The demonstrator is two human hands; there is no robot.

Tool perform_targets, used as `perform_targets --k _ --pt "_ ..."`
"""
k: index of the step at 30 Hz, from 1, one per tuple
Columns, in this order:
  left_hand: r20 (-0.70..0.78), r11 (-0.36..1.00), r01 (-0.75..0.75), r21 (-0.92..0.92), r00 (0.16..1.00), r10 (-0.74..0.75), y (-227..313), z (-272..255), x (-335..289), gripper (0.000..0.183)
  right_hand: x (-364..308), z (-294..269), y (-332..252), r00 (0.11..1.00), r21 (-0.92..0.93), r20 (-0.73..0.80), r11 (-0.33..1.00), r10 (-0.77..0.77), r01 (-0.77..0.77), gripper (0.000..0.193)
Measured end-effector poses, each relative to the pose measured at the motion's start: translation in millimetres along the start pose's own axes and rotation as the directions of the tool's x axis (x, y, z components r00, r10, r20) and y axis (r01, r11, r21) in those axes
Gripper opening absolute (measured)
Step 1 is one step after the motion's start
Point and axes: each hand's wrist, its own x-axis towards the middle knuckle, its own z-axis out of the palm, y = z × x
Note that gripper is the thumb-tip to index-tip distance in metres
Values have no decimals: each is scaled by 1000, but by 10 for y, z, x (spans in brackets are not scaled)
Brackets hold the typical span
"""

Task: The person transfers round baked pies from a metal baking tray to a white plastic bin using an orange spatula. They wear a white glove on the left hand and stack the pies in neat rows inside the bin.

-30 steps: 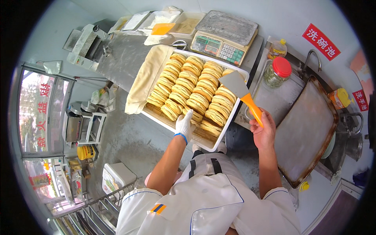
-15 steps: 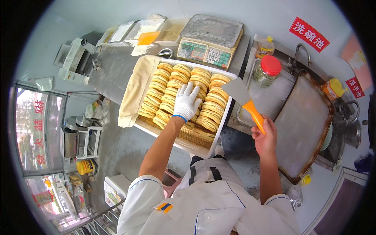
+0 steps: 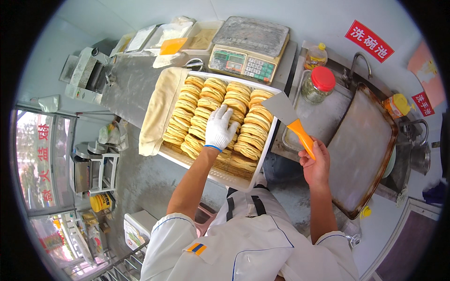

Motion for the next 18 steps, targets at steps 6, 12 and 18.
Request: perform_targets --k 6,12,18 --pt "-24 999 -43 -16 999 43 3 -16 25 50 35 46 -51 1000 -20 26 1000 -2 3 30" --pt "-35 999 -44 7 998 45 49 -96 79 54 42 40 -87 999 -29 51 1000 -3 5 31" --pt "19 992 -50 115 999 48 77 35 295 51 7 -21 -78 999 -26 38 1000 -8 9 30"
